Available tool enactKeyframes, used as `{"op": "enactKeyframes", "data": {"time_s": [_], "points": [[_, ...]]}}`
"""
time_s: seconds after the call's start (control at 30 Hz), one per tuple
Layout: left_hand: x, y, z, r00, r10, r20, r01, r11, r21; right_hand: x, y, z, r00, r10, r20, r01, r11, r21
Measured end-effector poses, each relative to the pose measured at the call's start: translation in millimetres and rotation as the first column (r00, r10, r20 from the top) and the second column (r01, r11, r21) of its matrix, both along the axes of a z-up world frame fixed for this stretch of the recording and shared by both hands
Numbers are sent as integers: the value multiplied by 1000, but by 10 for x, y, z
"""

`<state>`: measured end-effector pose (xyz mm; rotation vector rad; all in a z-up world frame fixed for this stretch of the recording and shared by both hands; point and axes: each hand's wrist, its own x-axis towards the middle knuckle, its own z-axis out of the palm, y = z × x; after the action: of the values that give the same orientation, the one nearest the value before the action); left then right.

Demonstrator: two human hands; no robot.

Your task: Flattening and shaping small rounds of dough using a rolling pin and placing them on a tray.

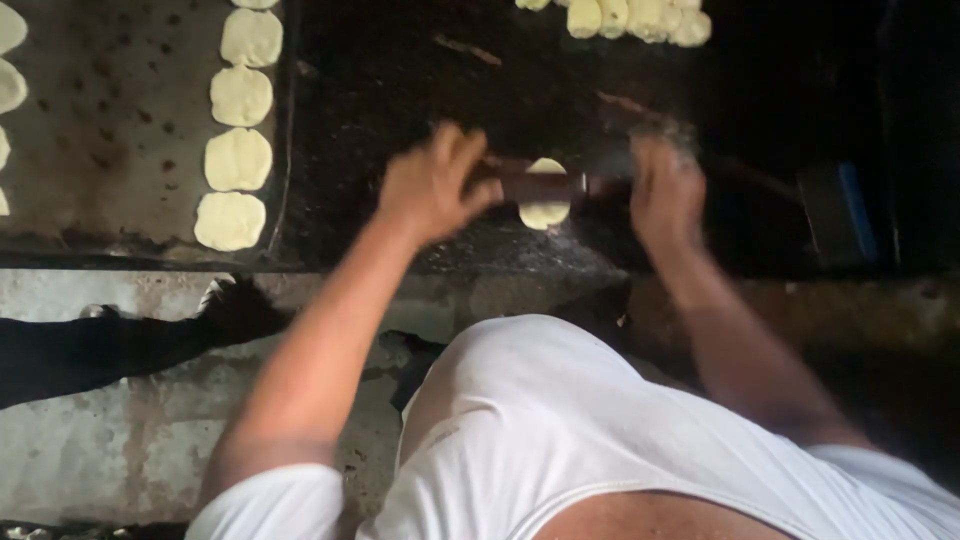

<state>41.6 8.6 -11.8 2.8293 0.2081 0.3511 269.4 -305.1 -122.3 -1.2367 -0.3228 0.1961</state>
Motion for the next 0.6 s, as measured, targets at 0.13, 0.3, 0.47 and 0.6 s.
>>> {"op": "enactKeyframes", "data": {"time_s": [0.13,0.3,0.47,0.6], "points": [[-263,-125,20,981,-195,27,189,973,133,-1147,-70,846,600,355,717,556,460,-692],[-353,-48,15,947,-285,148,272,957,106,-1195,459,1245,870,343,355,222,370,-902],[-769,156,34,909,-404,105,382,906,181,-1198,841,968,266,589,763,674,452,-584],[-1071,415,-183,933,-334,133,318,939,128,-1263,760,776,569,534,626,468,416,-780]]}}
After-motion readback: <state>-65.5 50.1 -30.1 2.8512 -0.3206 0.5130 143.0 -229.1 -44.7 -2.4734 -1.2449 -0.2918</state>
